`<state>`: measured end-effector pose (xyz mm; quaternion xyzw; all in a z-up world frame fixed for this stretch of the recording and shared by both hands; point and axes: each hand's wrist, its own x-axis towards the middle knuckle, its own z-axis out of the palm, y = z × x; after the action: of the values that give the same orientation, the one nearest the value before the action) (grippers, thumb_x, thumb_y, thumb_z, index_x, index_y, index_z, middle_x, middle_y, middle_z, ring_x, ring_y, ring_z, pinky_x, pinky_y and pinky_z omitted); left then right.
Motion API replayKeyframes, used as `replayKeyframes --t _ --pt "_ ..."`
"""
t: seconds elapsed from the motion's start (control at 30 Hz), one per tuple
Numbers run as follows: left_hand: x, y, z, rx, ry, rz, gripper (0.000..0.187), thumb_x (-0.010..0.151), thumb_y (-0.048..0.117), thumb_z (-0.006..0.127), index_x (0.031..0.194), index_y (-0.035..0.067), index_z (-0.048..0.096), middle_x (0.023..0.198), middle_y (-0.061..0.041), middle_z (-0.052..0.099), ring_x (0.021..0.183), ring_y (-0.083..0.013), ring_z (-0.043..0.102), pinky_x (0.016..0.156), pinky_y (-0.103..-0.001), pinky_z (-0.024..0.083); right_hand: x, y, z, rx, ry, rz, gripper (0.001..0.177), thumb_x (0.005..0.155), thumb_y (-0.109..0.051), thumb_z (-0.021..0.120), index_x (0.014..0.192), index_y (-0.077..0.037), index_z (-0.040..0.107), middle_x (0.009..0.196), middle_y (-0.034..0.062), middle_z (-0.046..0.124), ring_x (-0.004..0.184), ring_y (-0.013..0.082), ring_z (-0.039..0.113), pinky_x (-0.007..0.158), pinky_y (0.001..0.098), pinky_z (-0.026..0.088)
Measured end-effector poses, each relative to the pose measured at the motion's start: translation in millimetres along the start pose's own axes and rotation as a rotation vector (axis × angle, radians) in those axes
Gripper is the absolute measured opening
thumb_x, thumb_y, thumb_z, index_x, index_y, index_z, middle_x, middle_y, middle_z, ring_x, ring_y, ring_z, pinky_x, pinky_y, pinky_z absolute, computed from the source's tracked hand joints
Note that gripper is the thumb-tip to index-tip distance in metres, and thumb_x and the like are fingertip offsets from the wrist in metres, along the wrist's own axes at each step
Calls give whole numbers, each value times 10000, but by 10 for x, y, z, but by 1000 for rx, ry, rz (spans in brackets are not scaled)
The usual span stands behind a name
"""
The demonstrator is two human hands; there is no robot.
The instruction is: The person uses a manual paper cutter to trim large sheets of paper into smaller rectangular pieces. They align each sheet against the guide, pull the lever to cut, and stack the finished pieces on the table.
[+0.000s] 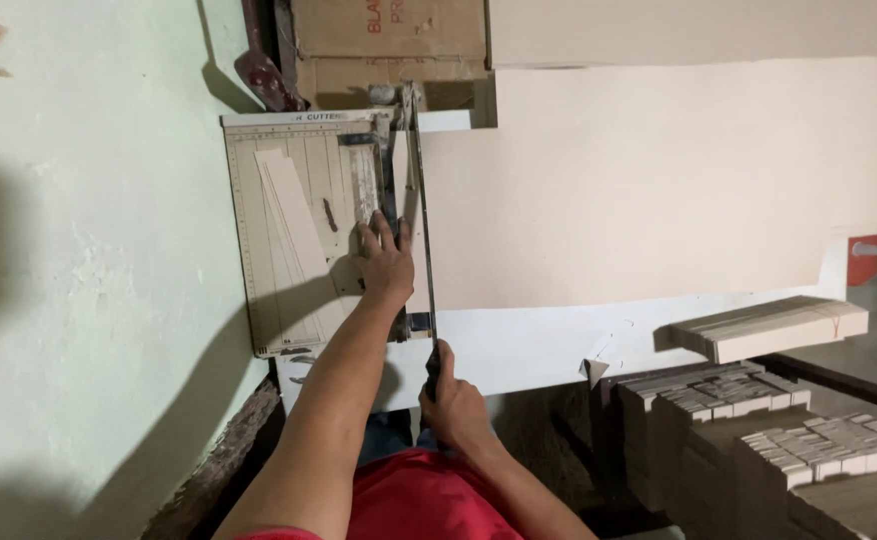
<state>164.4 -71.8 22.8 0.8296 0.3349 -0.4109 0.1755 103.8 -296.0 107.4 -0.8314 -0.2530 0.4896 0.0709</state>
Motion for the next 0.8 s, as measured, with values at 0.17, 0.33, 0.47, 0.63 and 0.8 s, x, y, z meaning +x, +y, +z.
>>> replayKeyframes --t 0.17,0.33,0.47,0.63,0.8 --pt "62 -12 97 -92 92 60 1216 781 72 844 1653 97 -3 1655 -316 -112 1491 -588 -55 1026 -754 376 573 575 735 -106 355 -191 887 899 -195 631 1620 -19 146 902 275 744 738 434 754 622 555 608" --pt "-2 -13 58 -85 106 43 1223 789 117 860 1655 110 -5 1651 -315 -102 1487 -588 -37 1049 -730 379 670 622 893 -91 299 -86 823 932 -243 562 1628 -124 141 899 250 743 775 452 751 666 570 596" --pt "54 -64 -52 -131 119 29 1208 815 164 850 1658 136 -15 1667 -287 -127 1499 -581 -53 1072 -737 356 801 625 860 -16 193 -51 857 925 -189 526 1633 -150 45 984 273 736 882 485 743 756 609 577" --pt "-167 -50 -57 -144 131 86 1190 829 202 848 1660 184 -4 1679 -255 -140 1509 -571 -53 1102 -733 352 -43 -71 -470 295 -6 -10 880 889 -502 603 1600 -334 112 1087 231 747 1021 463 723 874 566 563" --pt "-381 -57 -10 -108 153 133 1104 843 209 821 1631 215 47 1662 -223 -102 1498 -537 -10 1129 -698 361 -658 -462 -1436 755 -265 -19 855 932 -665 386 1656 -357 52 935 224 756 681 362 761 645 422 646"
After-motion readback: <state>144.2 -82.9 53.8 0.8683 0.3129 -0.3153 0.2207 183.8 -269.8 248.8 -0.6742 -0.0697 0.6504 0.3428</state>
